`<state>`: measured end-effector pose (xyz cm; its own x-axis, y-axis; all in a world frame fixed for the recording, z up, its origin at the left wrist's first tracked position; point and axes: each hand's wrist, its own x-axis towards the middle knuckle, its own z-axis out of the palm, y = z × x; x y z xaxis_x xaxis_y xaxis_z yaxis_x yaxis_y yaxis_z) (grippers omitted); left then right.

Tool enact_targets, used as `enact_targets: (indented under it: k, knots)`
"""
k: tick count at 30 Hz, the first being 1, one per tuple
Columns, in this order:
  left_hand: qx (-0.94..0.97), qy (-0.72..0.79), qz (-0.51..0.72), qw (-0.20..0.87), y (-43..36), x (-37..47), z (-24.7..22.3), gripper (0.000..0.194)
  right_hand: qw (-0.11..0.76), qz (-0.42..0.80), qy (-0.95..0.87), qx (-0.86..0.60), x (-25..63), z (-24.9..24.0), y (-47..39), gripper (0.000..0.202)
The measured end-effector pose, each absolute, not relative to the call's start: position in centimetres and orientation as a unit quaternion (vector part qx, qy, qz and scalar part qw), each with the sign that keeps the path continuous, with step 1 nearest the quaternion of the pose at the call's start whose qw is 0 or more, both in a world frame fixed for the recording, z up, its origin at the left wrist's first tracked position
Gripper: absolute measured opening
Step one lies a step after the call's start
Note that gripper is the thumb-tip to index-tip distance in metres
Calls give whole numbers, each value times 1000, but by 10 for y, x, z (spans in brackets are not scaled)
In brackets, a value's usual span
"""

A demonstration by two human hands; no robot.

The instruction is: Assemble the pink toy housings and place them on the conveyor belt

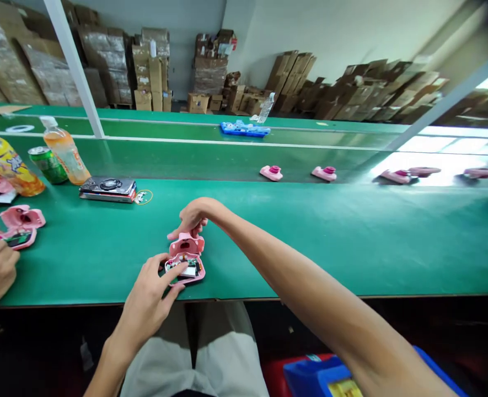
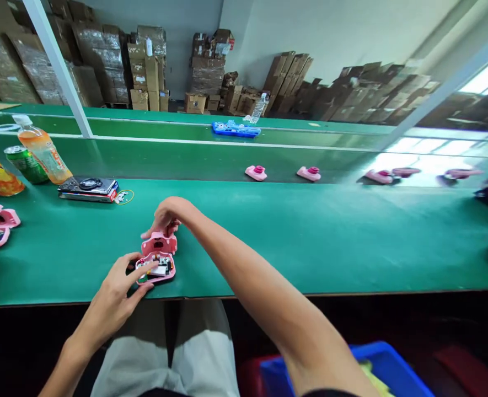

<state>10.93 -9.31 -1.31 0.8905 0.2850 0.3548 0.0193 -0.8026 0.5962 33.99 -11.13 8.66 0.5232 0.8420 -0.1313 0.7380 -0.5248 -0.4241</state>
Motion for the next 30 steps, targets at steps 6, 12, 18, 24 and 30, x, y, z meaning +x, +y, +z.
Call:
enact_targets:
  k: [6,12,18,24,30]
  knots:
    - [770,141,319,535,-91,109,-8,41,65,347,-546,-760,328,121,-133,45]
    - [664,197,387,609,-82,120,6,37,291,207,-681,-640,307,137,-175,25]
    - [717,185,339,580,-76,134,24,43,245,225,-724,-605,302,165,-173,22]
    - [565,141,344,737,-90,151,43,41,302,140,-659,-675,301,165,-172,13]
    - [429,118,389,807,-107,165,45,40,351,-106,-512,-777,258,100,-214,47]
